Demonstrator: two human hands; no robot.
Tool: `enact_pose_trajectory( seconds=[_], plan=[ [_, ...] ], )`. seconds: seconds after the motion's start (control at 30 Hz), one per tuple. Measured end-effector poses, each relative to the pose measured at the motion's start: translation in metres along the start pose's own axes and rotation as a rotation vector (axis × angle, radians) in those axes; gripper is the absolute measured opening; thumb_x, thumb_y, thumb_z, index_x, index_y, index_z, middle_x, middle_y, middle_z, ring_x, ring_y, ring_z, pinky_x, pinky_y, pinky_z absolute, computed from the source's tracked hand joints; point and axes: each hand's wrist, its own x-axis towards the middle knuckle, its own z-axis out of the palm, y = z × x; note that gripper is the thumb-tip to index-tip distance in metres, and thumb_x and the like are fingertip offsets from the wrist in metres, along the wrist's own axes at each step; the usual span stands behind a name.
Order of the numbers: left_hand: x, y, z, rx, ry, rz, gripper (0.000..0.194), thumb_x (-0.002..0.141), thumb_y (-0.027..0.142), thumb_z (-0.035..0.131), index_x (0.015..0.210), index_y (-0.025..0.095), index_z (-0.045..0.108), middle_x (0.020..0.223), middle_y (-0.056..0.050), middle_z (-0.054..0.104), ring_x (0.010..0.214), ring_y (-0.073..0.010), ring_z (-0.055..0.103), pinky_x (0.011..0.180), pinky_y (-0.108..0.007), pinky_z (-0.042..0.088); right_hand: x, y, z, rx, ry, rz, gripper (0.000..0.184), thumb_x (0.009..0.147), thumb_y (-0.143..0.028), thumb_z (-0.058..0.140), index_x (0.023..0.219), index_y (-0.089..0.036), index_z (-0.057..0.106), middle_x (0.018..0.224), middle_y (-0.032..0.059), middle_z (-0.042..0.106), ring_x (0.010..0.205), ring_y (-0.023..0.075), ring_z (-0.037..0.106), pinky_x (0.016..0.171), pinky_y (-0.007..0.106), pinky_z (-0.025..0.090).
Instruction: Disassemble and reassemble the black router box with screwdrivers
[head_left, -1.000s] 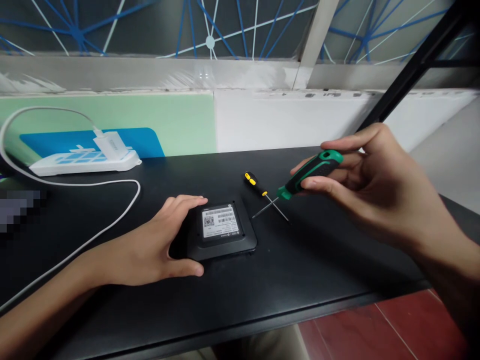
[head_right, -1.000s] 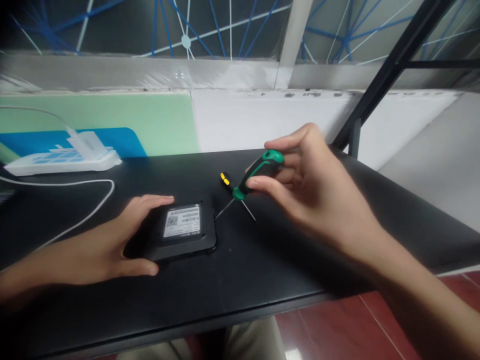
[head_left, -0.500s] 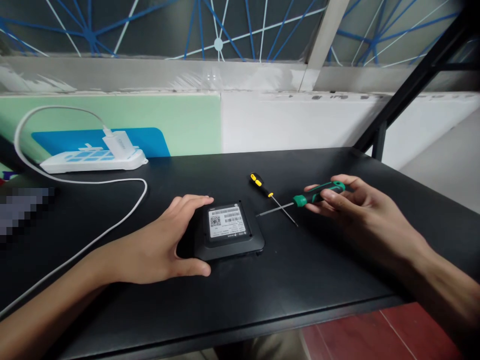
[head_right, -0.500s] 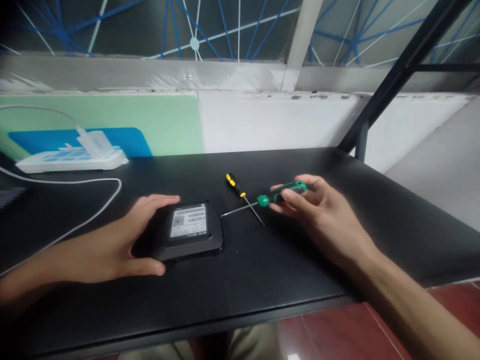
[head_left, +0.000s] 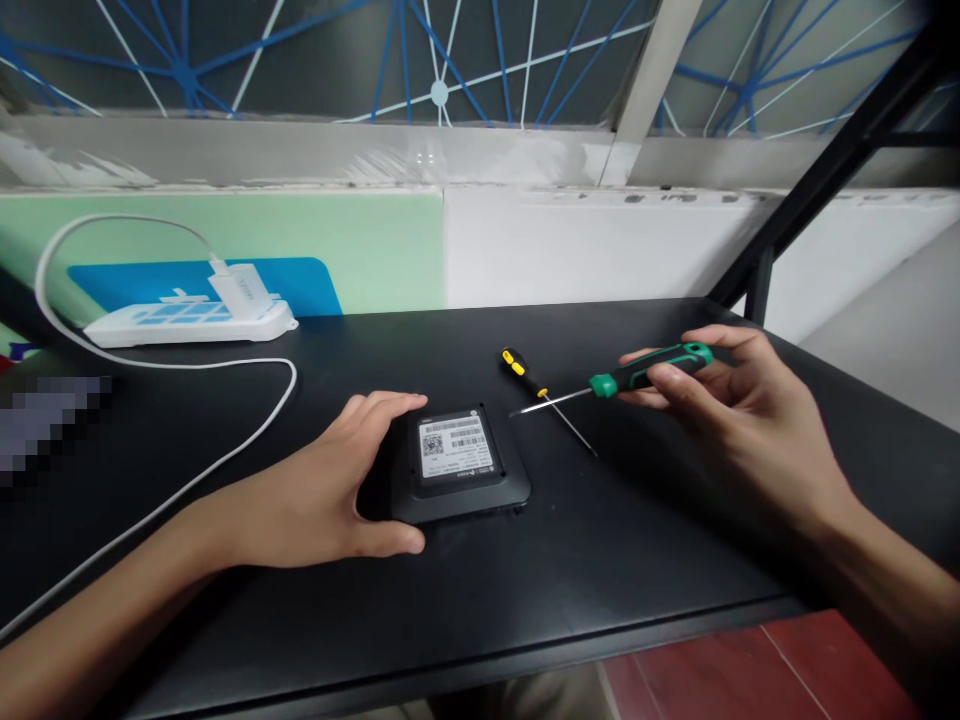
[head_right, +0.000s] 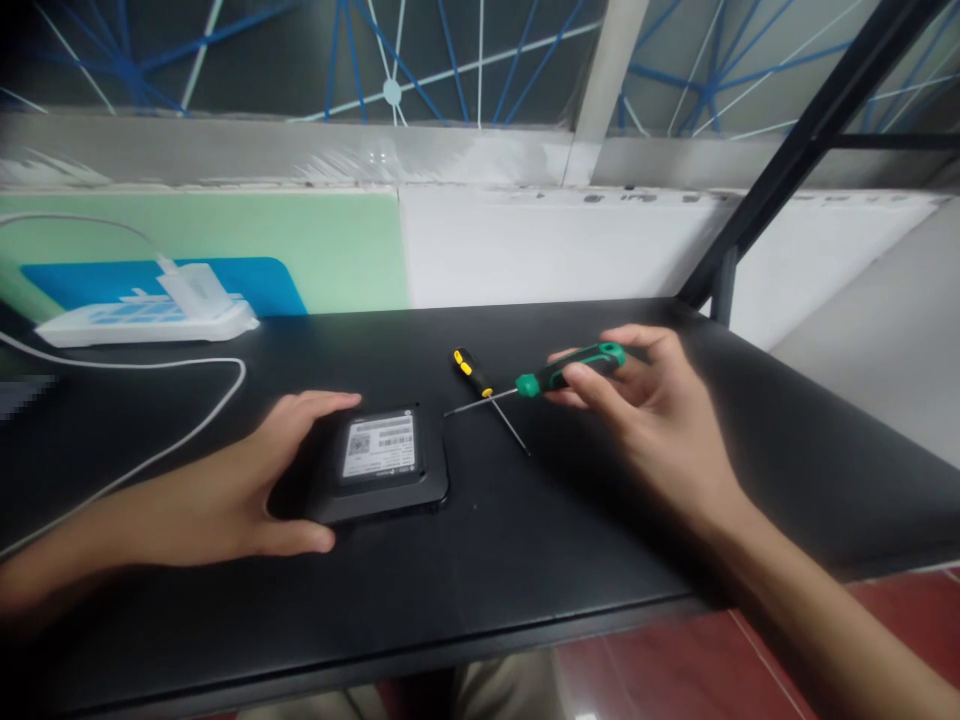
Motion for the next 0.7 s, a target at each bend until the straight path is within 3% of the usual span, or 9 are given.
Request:
enact_pose_trajectory(
  seconds=[0.17, 0.3, 0.47, 0.57, 0.7],
  plan=[
    [-0.001, 0.001, 0.000, 0.004, 0.019, 0.009, 0.100, 0.080, 0.061, 0.078, 0.155, 0.032, 0.019, 0.156, -0.014, 0.035, 0.142, -0.0439, 0.040, 0.114, -0.070, 0.042, 0.011, 0.010, -0.012, -0.108, 0.113, 0.009, 0.048, 0.068, -0.040, 0.090, 0.086, -0.026, 0.048, 0.101, 0.0068, 0.079, 0.084, 0.0182, 0.074, 0.081, 0.034, 0.057],
    [-0.002, 0.000, 0.001, 0.022, 0.031, 0.034, 0.098, 0.082, 0.060, 0.076, 0.156, 0.033, 0.017, 0.158, -0.014, 0.034, 0.144, -0.0434, 0.039, 0.115, -0.069, 0.041, 0.017, 0.020, -0.023, -0.567, 0.014, -0.009, 0.045, 0.076, -0.050, 0.077, 0.073, -0.025, 0.041, 0.104, 0.0097, 0.077, 0.085, 0.0207, 0.069, 0.073, 0.036, 0.048],
    [-0.002, -0.002, 0.003, 0.035, 0.054, 0.066, 0.097, 0.083, 0.062, 0.075, 0.157, 0.031, 0.019, 0.160, -0.016, 0.036, 0.146, -0.0436, 0.039, 0.117, -0.070, 0.039, 0.019, 0.032, -0.025, -0.777, -0.056, -0.064, 0.041, 0.068, -0.047, 0.078, 0.066, -0.025, 0.044, 0.086, 0.0062, 0.068, 0.074, 0.0198, 0.057, 0.068, 0.035, 0.039],
    [-0.003, -0.002, 0.003, 0.033, 0.048, 0.062, 0.097, 0.084, 0.065, 0.073, 0.157, 0.029, 0.019, 0.162, -0.017, 0.032, 0.149, -0.0437, 0.034, 0.119, -0.070, 0.036, 0.019, 0.039, -0.025, -0.884, -0.091, -0.108, 0.039, 0.067, -0.051, 0.077, 0.068, -0.025, 0.049, 0.076, 0.0019, 0.057, 0.065, 0.0174, 0.048, 0.064, 0.034, 0.037],
    [-0.002, 0.001, 0.003, 0.014, 0.040, 0.055, 0.100, 0.083, 0.067, 0.073, 0.158, 0.024, 0.021, 0.163, -0.018, 0.032, 0.151, -0.0424, 0.031, 0.122, -0.068, 0.034, 0.014, 0.035, -0.020, -0.933, -0.069, -0.284, 0.039, 0.078, -0.060, 0.070, 0.090, -0.024, 0.058, 0.093, 0.0057, 0.058, 0.083, 0.0225, 0.057, 0.074, 0.038, 0.046]
  ],
)
